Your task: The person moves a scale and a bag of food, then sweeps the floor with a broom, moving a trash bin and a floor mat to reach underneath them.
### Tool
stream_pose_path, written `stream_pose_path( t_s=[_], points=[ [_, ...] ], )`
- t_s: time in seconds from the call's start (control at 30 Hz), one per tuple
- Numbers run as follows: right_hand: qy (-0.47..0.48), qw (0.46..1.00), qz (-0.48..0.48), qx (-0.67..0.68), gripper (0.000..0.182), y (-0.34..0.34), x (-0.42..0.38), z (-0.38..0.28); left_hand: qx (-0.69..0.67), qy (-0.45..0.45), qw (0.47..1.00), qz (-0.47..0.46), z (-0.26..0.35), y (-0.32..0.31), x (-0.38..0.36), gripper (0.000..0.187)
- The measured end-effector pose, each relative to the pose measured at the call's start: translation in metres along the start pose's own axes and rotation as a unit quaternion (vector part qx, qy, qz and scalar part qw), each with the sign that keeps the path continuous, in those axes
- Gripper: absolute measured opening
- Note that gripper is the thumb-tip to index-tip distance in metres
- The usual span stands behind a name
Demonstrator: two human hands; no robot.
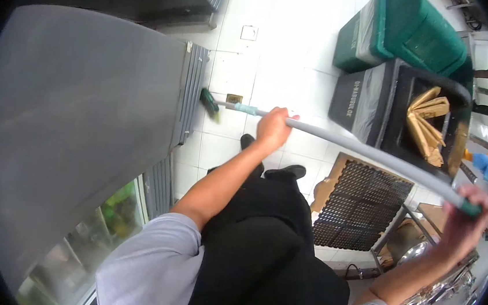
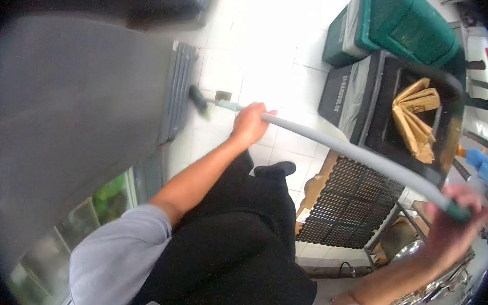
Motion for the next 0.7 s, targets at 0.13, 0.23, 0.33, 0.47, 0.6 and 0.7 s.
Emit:
stream_pose_path(
  t_s=[0.13,0.23,0.33,0.47,0.6,0.7],
  points=[
    [0.057,0.990,-0.113,-0.066,0.072,-0.128,-0.001,-0.023,-0.015,-0.001,0.999,0.034,-0.039,-0.016,0.062,0.044],
    [0.144,0.974,-0.137,-0.108,0.071,-0.129,-0.008,-0.071,-0.046,-0.051,0.995,0.071,-0.003,0.007,0.118,0.042],
    [0.184,0.970,-0.113,-0.110,0.060,-0.069,-0.023,-0.130,-0.115,-0.066,0.988,0.079,0.063,0.059,0.122,0.048],
    [0.101,0.984,-0.135,-0.053,0.057,-0.027,-0.002,-0.155,-0.112,-0.051,0.990,0.065,0.058,0.073,0.024,0.043],
    [0.062,0.974,-0.214,-0.038,0.064,-0.104,0.033,-0.109,-0.116,-0.007,0.993,-0.015,-0.001,0.072,-0.106,0.031],
    [-0.028,0.960,-0.269,-0.075,0.069,-0.203,0.016,-0.055,-0.065,0.084,0.994,-0.035,-0.066,0.035,-0.147,0.038]
  ],
)
Point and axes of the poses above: each hand's wrist, its own x-axis towards the middle knuckle, its own y-axis out of the back of the hand, z = x × y, the point moved 6 cm from there along x, towards the middle knuckle, and after that the axes turned 6 degrees about z, right-handed, at the moved point
